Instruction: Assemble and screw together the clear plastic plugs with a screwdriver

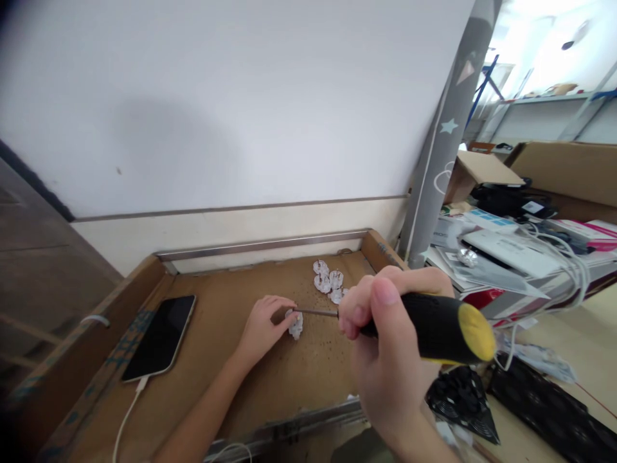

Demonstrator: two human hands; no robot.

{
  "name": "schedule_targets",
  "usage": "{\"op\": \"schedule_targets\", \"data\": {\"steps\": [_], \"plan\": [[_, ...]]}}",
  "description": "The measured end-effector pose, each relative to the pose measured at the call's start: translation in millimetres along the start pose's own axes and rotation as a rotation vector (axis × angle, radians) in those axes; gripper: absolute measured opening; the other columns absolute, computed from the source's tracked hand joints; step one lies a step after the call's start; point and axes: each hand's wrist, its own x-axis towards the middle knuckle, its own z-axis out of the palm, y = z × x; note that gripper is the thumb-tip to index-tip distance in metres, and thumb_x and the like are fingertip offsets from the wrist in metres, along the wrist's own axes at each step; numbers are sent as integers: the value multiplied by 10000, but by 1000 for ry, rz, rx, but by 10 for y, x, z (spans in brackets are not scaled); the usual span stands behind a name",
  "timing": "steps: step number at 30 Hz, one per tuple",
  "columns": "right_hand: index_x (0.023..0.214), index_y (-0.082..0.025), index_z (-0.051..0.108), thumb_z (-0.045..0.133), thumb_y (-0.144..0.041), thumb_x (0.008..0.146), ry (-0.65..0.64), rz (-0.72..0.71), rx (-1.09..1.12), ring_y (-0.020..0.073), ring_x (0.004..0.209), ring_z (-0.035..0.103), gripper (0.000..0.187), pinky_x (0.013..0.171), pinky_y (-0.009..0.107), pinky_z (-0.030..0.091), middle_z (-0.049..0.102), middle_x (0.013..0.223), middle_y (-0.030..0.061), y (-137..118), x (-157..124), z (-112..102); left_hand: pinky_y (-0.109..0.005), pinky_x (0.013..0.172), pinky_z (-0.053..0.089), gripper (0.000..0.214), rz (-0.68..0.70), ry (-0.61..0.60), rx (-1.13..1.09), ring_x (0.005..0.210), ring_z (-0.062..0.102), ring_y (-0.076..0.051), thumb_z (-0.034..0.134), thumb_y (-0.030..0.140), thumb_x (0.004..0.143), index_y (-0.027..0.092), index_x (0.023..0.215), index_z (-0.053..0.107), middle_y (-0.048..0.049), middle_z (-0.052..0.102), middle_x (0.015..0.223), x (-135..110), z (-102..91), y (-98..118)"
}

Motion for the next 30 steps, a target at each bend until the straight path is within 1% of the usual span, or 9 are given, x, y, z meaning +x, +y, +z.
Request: {"op": "schedule_targets", "data": {"steps": [4, 11, 17, 25, 30], "plan": [[610, -159, 362, 556, -299, 742, -5, -6, 2, 56, 382, 370, 273, 368, 220, 307, 372, 479, -60, -8, 3, 8, -353, 809, 401, 88, 3, -2, -15, 888, 569, -190, 579, 216, 795, 246, 854, 637, -1, 672, 898, 0, 7, -19], [605, -160, 361, 539, -280, 761, -15, -42, -6, 44, 373, 371, 266, 367, 201, 308, 363, 480, -62, -32, 16, 46, -343, 777, 415, 73, -2, 19, -20, 849, 574, -188, 581, 285, 812, 231, 828, 627, -9, 671, 864, 6, 23, -32], [626, -164, 359, 563, -271, 747, 1, -10, 5, 53, 370, 370, 260, 356, 203, 307, 375, 467, -69, -7, 14, 64, -331, 780, 416, 62, 10, 7, -40, 847, 567, -178, 583, 262, 810, 231, 840, 628, -1, 666, 866, -3, 25, -26], [653, -167, 363, 533, -225, 773, -49, -37, -13, 50, 371, 383, 216, 367, 198, 315, 413, 471, -72, -18, 10, 80, -334, 786, 425, 71, 4, 4, -53, 852, 567, -183, 572, 262, 813, 231, 843, 628, -10, 661, 868, -4, 23, -27], [657, -173, 376, 581, -278, 750, -76, -17, -6, 49, 369, 377, 249, 367, 199, 299, 410, 473, -73, 3, 57, 95, -339, 793, 424, 80, 6, -14, -54, 853, 565, -186, 569, 261, 813, 235, 845, 637, -12, 663, 873, -7, 6, -9]]}}
